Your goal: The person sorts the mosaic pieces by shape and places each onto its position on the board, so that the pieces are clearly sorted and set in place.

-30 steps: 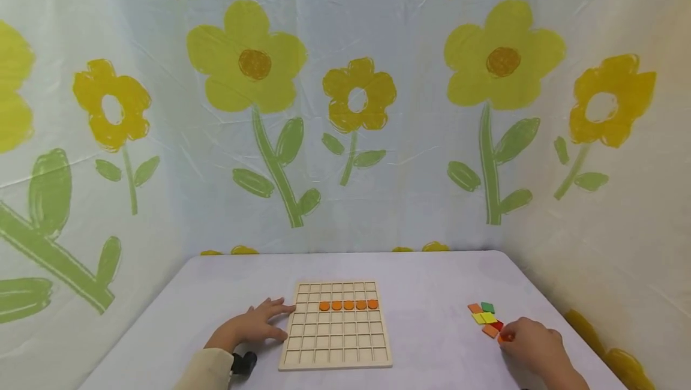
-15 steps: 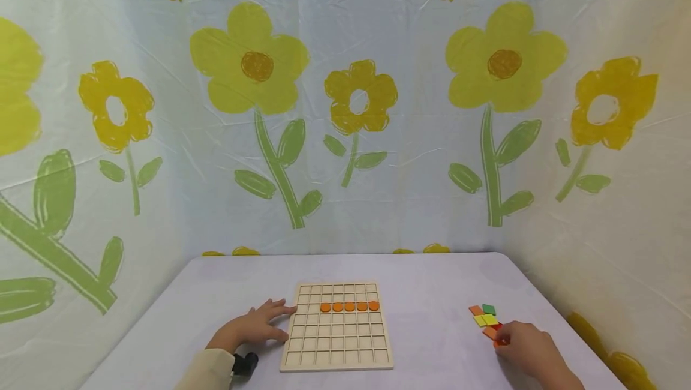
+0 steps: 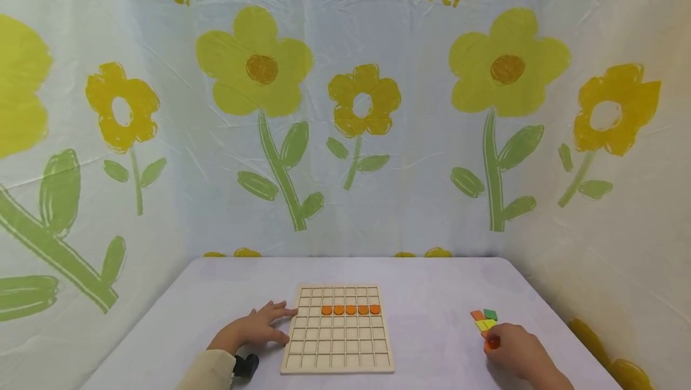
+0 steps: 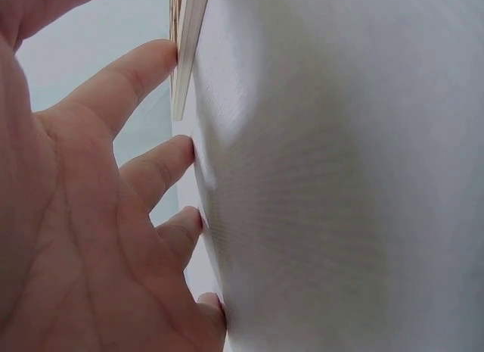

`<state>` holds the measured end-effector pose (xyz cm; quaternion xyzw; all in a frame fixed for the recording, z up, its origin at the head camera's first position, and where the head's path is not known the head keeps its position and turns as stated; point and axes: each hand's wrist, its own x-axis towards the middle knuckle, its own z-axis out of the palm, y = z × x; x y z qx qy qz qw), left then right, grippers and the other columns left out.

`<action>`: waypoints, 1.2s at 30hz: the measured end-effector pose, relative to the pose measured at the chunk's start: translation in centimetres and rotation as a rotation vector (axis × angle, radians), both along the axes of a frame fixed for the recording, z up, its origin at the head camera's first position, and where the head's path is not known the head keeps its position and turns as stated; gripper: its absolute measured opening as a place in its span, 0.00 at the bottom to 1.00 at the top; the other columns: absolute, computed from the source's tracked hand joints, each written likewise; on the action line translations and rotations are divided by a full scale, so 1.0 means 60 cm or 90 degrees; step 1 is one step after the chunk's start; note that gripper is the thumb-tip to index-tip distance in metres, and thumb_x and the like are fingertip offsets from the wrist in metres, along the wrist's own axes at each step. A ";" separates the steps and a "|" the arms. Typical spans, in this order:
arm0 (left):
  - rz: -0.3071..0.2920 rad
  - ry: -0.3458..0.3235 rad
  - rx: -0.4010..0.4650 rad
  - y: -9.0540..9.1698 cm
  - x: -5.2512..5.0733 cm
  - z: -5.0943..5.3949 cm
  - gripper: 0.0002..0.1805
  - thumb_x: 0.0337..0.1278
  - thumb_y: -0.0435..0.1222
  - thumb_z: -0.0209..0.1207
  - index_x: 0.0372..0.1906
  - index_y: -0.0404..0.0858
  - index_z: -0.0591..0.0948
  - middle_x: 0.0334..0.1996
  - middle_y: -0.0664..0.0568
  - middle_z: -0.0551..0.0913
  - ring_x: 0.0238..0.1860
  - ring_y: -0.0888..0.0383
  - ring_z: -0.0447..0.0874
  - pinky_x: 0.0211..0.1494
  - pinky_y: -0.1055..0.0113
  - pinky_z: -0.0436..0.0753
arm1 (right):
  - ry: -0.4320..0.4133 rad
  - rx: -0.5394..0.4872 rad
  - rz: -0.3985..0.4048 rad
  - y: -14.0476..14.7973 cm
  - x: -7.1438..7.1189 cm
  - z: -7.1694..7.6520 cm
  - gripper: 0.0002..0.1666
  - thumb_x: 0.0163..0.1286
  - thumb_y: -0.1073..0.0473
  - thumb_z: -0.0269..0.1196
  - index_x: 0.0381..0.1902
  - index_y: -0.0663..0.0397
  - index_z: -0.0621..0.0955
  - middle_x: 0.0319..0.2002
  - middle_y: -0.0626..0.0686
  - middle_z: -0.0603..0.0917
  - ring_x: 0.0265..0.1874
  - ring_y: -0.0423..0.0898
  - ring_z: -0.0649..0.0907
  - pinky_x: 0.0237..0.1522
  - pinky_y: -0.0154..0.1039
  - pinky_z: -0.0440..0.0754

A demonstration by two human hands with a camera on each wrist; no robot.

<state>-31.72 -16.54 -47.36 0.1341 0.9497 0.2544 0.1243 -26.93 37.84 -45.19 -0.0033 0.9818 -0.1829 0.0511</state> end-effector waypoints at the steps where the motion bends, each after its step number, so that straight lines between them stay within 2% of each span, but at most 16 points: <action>1: -0.001 -0.001 0.004 0.000 -0.001 -0.002 0.38 0.43 0.55 0.67 0.65 0.52 0.75 0.72 0.42 0.64 0.75 0.33 0.48 0.68 0.26 0.42 | 0.006 0.001 0.003 -0.004 0.000 0.002 0.17 0.54 0.54 0.72 0.38 0.59 0.85 0.31 0.46 0.83 0.31 0.44 0.75 0.40 0.50 0.81; 3: -0.001 0.000 0.005 0.000 -0.002 -0.006 0.39 0.43 0.56 0.66 0.65 0.52 0.75 0.72 0.42 0.63 0.75 0.33 0.47 0.69 0.26 0.41 | 0.021 0.001 0.017 -0.013 0.001 0.007 0.16 0.54 0.53 0.72 0.37 0.57 0.85 0.31 0.46 0.82 0.31 0.44 0.76 0.40 0.50 0.81; 8: 0.009 -0.011 -0.003 0.004 0.000 0.007 0.38 0.44 0.54 0.67 0.65 0.51 0.74 0.73 0.42 0.63 0.75 0.34 0.47 0.70 0.28 0.41 | 0.088 0.010 0.055 -0.039 -0.002 0.021 0.09 0.54 0.55 0.71 0.32 0.49 0.84 0.28 0.44 0.80 0.30 0.43 0.75 0.34 0.42 0.76; 13: 0.011 -0.004 -0.016 0.008 0.001 0.013 0.37 0.46 0.54 0.66 0.65 0.52 0.74 0.73 0.43 0.63 0.76 0.35 0.48 0.70 0.28 0.43 | 0.126 0.003 0.075 -0.062 -0.010 0.026 0.07 0.52 0.58 0.71 0.29 0.47 0.83 0.27 0.44 0.79 0.29 0.41 0.75 0.33 0.40 0.74; 16: 0.010 0.000 -0.024 0.007 0.001 0.012 0.36 0.46 0.53 0.66 0.65 0.52 0.74 0.72 0.44 0.63 0.75 0.34 0.48 0.70 0.28 0.44 | 0.115 -0.007 0.080 -0.073 -0.018 0.023 0.08 0.52 0.58 0.71 0.31 0.49 0.84 0.29 0.44 0.81 0.31 0.42 0.76 0.36 0.42 0.77; 22: 0.008 -0.008 -0.019 0.006 0.003 0.007 0.36 0.46 0.53 0.66 0.65 0.52 0.74 0.72 0.44 0.63 0.75 0.34 0.48 0.70 0.28 0.43 | 0.050 -0.016 0.059 -0.088 -0.028 0.016 0.11 0.54 0.58 0.72 0.35 0.52 0.85 0.32 0.46 0.83 0.33 0.43 0.78 0.41 0.48 0.81; 30: 0.010 -0.004 -0.021 0.004 0.004 0.010 0.36 0.45 0.52 0.67 0.65 0.52 0.75 0.72 0.43 0.63 0.75 0.35 0.48 0.70 0.28 0.43 | 0.041 -0.043 0.069 -0.112 -0.040 0.019 0.11 0.53 0.59 0.72 0.36 0.52 0.85 0.33 0.46 0.83 0.34 0.44 0.78 0.43 0.49 0.81; 36: 0.007 -0.003 -0.023 0.004 0.002 0.008 0.36 0.46 0.53 0.66 0.65 0.52 0.75 0.72 0.43 0.64 0.75 0.35 0.48 0.70 0.28 0.44 | 0.046 -0.026 0.081 -0.140 -0.054 0.031 0.13 0.53 0.60 0.72 0.38 0.51 0.85 0.33 0.46 0.83 0.35 0.44 0.78 0.43 0.48 0.82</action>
